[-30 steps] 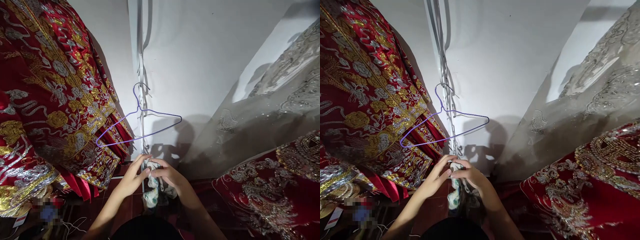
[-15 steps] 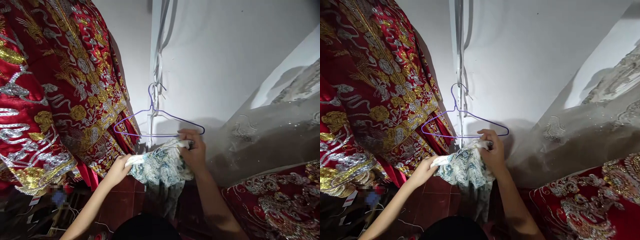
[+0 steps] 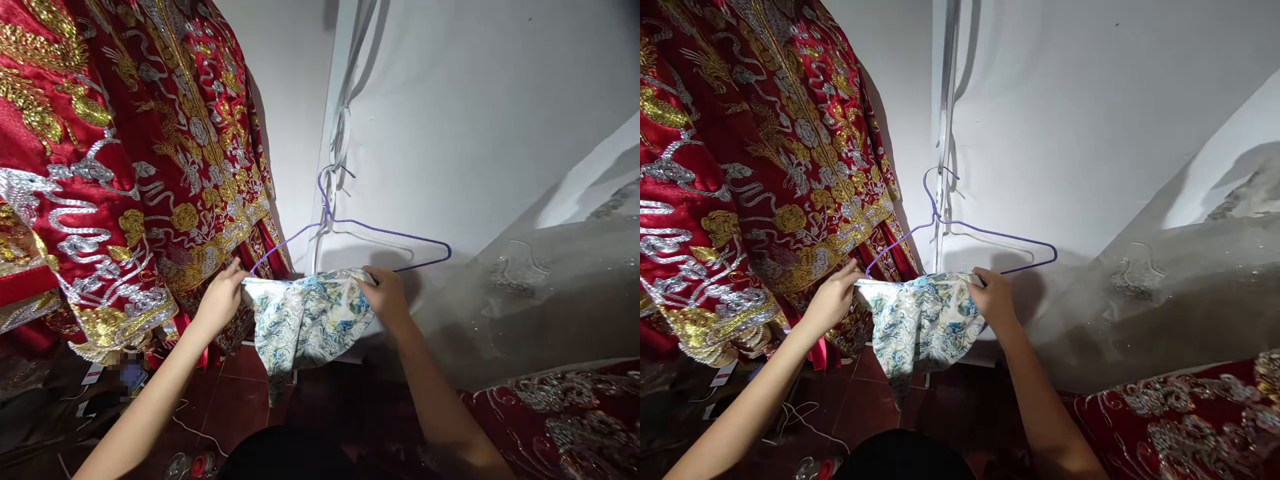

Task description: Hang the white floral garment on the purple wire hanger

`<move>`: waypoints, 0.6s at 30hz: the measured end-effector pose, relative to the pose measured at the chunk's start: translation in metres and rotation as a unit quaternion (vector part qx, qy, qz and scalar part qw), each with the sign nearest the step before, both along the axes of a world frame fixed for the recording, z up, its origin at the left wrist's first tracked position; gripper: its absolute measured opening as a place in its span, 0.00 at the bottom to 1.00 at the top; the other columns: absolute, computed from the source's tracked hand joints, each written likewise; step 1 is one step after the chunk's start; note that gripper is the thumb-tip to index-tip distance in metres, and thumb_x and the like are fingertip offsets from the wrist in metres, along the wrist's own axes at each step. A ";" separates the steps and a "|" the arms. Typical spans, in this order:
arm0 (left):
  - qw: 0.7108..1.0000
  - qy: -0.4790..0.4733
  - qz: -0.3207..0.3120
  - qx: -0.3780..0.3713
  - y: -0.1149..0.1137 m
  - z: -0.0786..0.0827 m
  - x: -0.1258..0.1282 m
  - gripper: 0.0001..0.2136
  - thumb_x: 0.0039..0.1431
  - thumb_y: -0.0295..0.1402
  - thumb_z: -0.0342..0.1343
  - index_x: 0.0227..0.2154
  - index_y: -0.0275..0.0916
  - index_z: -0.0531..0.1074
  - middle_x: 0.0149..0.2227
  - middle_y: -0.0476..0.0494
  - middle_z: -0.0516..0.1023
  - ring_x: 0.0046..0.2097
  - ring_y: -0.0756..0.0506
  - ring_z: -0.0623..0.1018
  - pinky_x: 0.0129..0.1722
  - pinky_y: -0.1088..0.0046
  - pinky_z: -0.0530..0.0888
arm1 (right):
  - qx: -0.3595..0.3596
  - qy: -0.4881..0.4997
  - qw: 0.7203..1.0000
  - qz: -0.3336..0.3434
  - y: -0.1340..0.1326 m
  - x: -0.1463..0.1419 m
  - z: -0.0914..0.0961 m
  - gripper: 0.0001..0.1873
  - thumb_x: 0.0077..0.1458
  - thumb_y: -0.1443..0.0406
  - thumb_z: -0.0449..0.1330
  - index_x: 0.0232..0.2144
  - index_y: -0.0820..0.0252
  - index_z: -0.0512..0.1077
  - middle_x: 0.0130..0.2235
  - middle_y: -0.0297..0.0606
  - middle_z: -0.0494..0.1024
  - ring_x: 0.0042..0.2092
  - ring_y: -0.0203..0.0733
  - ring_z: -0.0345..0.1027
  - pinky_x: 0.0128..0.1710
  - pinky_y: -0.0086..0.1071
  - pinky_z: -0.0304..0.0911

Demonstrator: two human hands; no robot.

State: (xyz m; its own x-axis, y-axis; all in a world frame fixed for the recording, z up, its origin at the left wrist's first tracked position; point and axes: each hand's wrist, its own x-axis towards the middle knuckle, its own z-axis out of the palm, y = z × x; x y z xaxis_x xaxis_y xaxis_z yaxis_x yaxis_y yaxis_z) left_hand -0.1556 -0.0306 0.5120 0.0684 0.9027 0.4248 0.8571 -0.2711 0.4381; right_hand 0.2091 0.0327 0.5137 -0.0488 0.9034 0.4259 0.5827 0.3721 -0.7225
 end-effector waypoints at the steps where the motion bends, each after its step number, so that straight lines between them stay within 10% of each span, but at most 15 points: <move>1: 0.999 -0.023 0.020 0.017 0.004 0.008 0.006 0.18 0.59 0.24 0.45 0.45 0.43 0.77 0.57 0.38 0.74 0.57 0.35 0.74 0.55 0.58 0.68 | -0.003 -0.003 1.000 -0.005 -0.002 0.001 0.003 0.06 0.48 0.61 0.60 0.24 0.58 0.73 0.23 0.35 0.72 0.32 0.43 0.66 0.31 0.31 0.59; 10: 0.984 -0.129 -0.118 0.044 0.043 0.060 0.066 0.19 0.66 0.30 0.42 0.56 0.39 0.70 0.45 0.42 0.79 0.45 0.44 0.77 0.47 0.71 0.69 | 0.013 0.033 0.998 0.048 -0.034 -0.017 0.003 0.12 0.46 0.66 0.56 0.34 0.57 0.77 0.33 0.37 0.78 0.37 0.46 0.71 0.41 0.35 0.65; 15: 0.980 -0.085 -0.182 0.001 0.042 0.073 0.056 0.16 0.66 0.32 0.44 0.51 0.38 0.72 0.40 0.45 0.78 0.40 0.45 0.75 0.45 0.73 0.69 | 0.226 0.135 0.951 -0.163 -0.045 0.031 0.030 0.34 0.41 0.70 0.61 0.55 0.57 0.72 0.53 0.44 0.76 0.44 0.47 0.73 0.42 0.37 0.68; 18: 0.958 -0.136 -0.243 -0.068 0.037 0.087 0.050 0.14 0.66 0.39 0.47 0.44 0.38 0.75 0.38 0.46 0.78 0.39 0.45 0.74 0.42 0.74 0.69 | 0.128 0.106 0.974 -0.155 -0.036 0.072 0.061 0.32 0.45 0.69 0.63 0.56 0.59 0.73 0.46 0.44 0.81 0.42 0.46 0.74 0.41 0.37 0.68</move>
State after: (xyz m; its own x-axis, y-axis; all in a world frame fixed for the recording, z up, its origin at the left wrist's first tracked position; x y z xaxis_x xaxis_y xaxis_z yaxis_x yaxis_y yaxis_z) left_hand -0.1058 0.0061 0.5992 0.3991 0.8402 0.3671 0.4930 -0.5343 0.6867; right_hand 0.2808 -0.0038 0.5746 0.3232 0.7232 0.6103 0.5446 0.3853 -0.7450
